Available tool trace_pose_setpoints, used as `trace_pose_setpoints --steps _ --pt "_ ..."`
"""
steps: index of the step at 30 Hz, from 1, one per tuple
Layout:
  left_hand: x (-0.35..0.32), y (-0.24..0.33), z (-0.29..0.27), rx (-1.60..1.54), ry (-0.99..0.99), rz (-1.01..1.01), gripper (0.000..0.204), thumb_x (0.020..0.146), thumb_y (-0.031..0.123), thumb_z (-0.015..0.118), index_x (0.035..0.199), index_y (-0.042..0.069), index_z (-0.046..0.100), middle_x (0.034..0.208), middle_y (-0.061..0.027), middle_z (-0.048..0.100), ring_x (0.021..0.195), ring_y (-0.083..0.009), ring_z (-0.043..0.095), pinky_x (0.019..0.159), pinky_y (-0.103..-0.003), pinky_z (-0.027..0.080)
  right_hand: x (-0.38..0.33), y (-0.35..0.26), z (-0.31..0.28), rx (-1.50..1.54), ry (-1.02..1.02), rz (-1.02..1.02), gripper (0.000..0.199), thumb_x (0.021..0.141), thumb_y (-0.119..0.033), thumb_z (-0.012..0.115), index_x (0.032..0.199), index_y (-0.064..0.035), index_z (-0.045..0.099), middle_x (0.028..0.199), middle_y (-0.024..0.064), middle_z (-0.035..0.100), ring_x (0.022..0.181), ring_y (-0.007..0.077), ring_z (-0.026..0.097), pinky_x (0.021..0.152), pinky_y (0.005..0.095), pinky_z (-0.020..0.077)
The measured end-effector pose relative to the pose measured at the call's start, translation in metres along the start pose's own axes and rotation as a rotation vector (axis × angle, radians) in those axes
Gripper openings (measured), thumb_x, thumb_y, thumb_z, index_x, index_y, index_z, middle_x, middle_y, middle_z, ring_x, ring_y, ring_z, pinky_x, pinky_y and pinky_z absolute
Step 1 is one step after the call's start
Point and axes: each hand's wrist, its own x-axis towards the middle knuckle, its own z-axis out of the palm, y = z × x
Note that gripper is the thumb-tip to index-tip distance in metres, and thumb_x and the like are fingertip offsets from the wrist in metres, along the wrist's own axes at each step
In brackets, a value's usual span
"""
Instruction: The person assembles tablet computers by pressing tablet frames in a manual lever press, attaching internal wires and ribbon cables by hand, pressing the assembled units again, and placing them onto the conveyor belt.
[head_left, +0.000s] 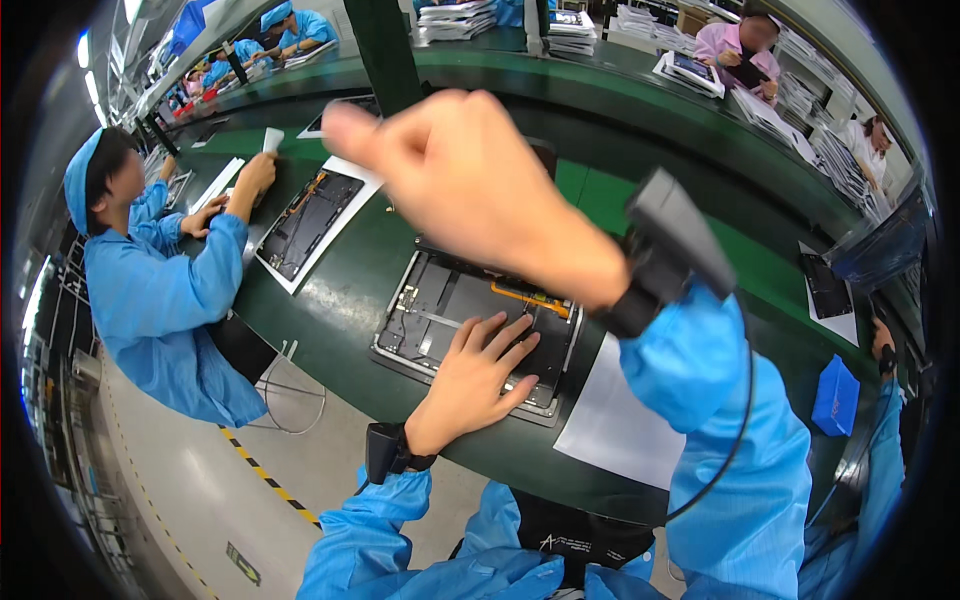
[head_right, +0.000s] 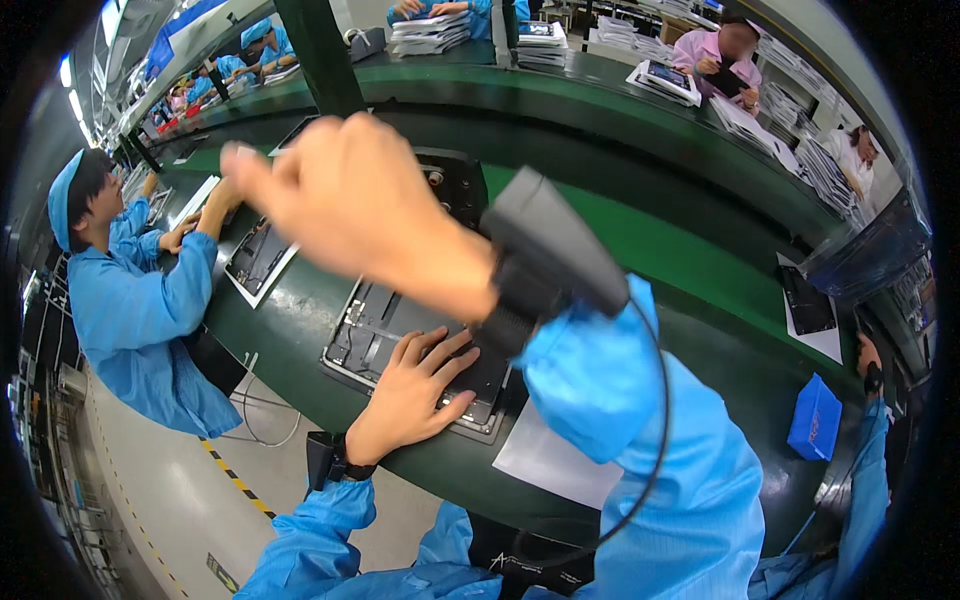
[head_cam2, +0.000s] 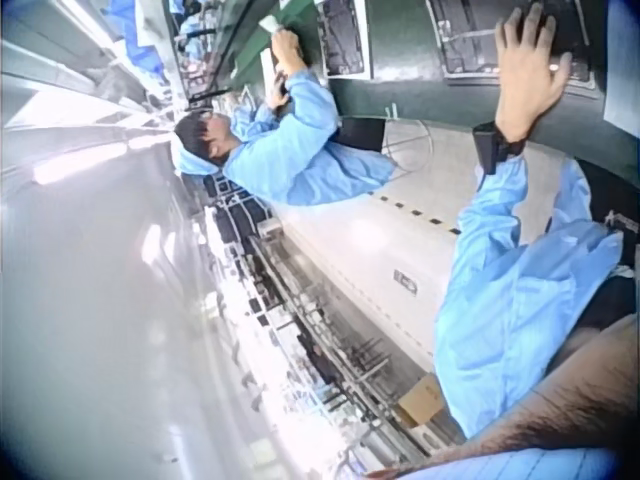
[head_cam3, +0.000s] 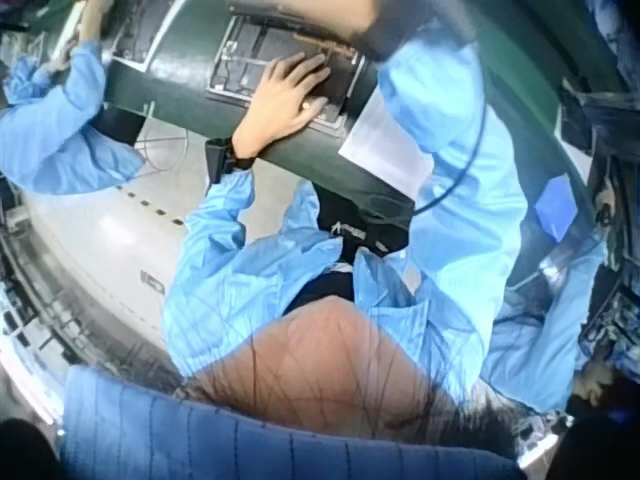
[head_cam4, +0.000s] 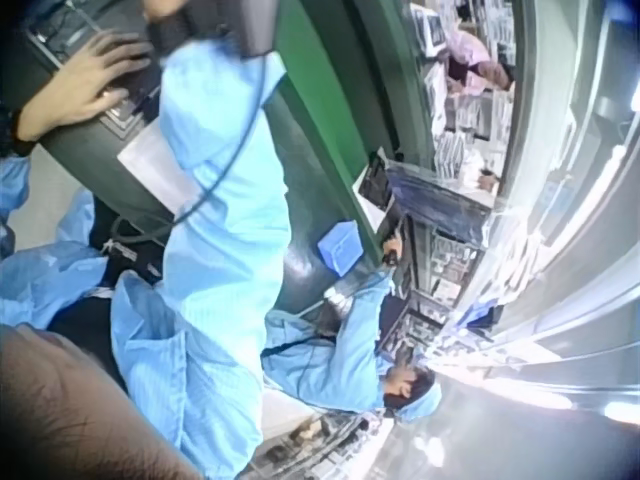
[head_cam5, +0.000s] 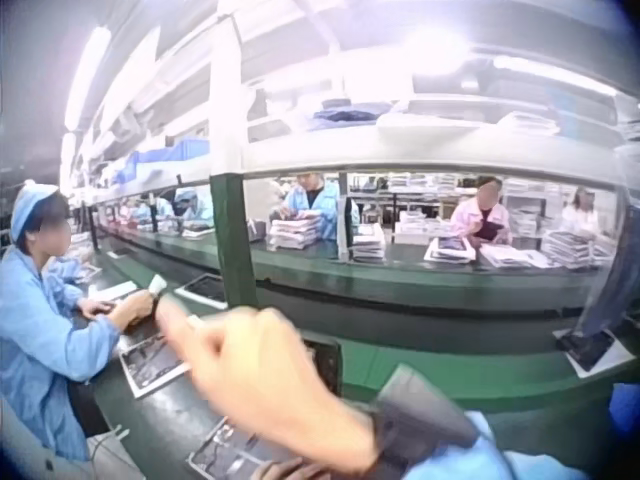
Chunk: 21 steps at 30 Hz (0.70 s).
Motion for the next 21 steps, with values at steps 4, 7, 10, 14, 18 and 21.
trace_pose_setpoints --steps 4,7,10,14,18,21 --pt "-0.004 0.002 -0.004 0.041 -0.002 -0.038 0.048 0.09 0.034 0.068 0.129 0.007 0.066 0.131 -0.0123 0.062 0.127 -0.0376 0.051 0.111 -0.052 0.039 -0.041 0.038 0.031 -0.588 -0.19 -0.436 0.045 0.09 -0.03 0.066 0.053 -0.0043 0.066 0.048 0.0153 0.057 0.045 0.0325 0.059 0.05 0.0388 0.0486" --pt "0.01 0.008 0.004 -0.006 0.039 0.032 0.049 0.09 0.035 0.068 0.129 0.007 0.066 0.129 -0.0122 0.062 0.126 -0.0374 0.052 0.11 -0.053 0.039 -0.021 0.018 0.01 -0.902 -0.683 -0.324 0.022 0.083 -0.023 0.068 0.066 -0.011 0.076 0.067 0.0098 0.071 0.066 0.0285 0.071 0.065 0.039 0.0545" --pt "-0.011 -0.004 -0.001 -0.051 -0.039 -0.057 0.049 0.091 0.037 0.067 0.128 0.006 0.066 0.129 -0.0132 0.062 0.126 -0.0382 0.051 0.111 -0.054 0.038 -0.013 0.009 0.037 -0.971 -0.98 -0.3 0.013 0.081 -0.021 0.069 0.082 -0.0149 0.08 0.078 0.0055 0.075 0.078 0.0233 0.074 0.068 0.0368 0.0539" --pt "-0.005 -0.005 0.012 -0.133 0.001 -0.034 0.046 0.093 0.04 0.066 0.123 0.005 0.067 0.125 -0.0154 0.064 0.126 -0.0406 0.051 0.11 -0.054 0.038 -0.04 0.022 0.035 -0.957 -0.556 -0.301 0.009 0.072 -0.021 0.072 0.064 -0.0151 0.074 0.065 0.0032 0.069 0.066 0.021 0.069 0.061 0.0348 0.0479" --pt "-0.006 -0.008 0.003 -0.111 -0.148 -0.101 0.044 0.092 0.039 0.067 0.122 0.006 0.068 0.123 -0.0176 0.065 0.123 -0.0422 0.053 0.107 -0.052 0.04 -0.05 0.055 0.063 -0.427 0.33 -0.546 0.031 0.06 -0.017 0.076 0.049 -0.0135 0.047 0.049 0.0017 0.05 0.047 0.0192 0.049 0.05 0.0349 0.0351" --pt "-0.003 -0.006 0.005 -0.102 -0.139 -0.067 0.044 0.092 0.039 0.068 0.121 0.006 0.068 0.122 -0.0188 0.065 0.123 -0.042 0.054 0.107 -0.052 0.04 -0.05 0.056 0.06 -0.384 0.36 -0.57 0.03 0.059 -0.013 0.074 0.05 -0.0137 0.046 0.048 0.0008 0.047 0.045 0.019 0.046 0.049 0.0335 0.0336"
